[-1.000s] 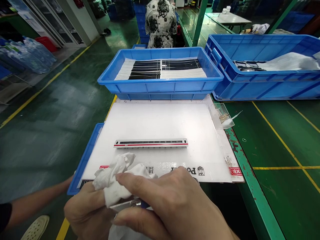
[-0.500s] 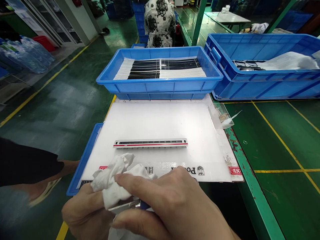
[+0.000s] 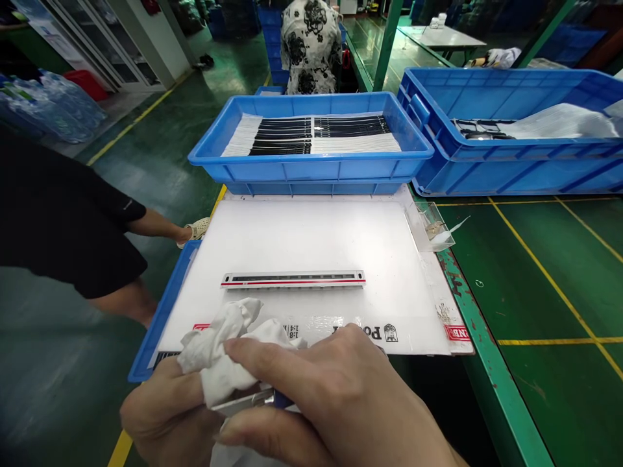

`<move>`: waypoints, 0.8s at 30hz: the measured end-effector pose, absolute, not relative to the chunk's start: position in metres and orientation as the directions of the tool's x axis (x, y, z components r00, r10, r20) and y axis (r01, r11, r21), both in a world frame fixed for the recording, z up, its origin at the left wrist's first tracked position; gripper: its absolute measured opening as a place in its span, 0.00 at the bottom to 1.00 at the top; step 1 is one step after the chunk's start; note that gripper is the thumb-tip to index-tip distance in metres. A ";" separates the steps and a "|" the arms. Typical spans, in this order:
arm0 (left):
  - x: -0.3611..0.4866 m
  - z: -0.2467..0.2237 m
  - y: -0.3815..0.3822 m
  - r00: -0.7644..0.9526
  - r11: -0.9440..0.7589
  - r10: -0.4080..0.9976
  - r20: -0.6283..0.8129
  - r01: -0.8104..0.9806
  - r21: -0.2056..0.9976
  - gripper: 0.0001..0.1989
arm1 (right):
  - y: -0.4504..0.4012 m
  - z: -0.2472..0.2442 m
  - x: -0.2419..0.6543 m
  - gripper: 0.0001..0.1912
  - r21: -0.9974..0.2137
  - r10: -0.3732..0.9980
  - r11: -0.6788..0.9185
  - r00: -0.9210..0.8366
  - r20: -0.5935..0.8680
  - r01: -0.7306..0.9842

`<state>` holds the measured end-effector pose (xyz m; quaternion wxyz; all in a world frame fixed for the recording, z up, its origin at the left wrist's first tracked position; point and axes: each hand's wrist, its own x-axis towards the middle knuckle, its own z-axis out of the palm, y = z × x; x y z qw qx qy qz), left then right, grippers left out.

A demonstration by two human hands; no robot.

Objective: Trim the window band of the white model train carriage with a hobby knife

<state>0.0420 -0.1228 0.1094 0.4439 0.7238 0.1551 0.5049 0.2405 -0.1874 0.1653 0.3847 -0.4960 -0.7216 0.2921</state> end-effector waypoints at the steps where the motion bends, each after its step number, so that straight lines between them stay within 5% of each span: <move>1: 0.042 0.110 -0.123 0.443 -0.558 0.674 0.592 -0.220 0.800 0.16 | -0.188 0.164 0.240 0.20 -0.806 0.940 0.339 -0.208 0.270 0.485; 24: 0.045 0.113 -0.124 0.435 -0.558 0.691 0.577 -0.185 0.809 0.15 | -0.185 0.164 0.243 0.18 -0.805 0.940 0.336 -0.230 0.252 0.489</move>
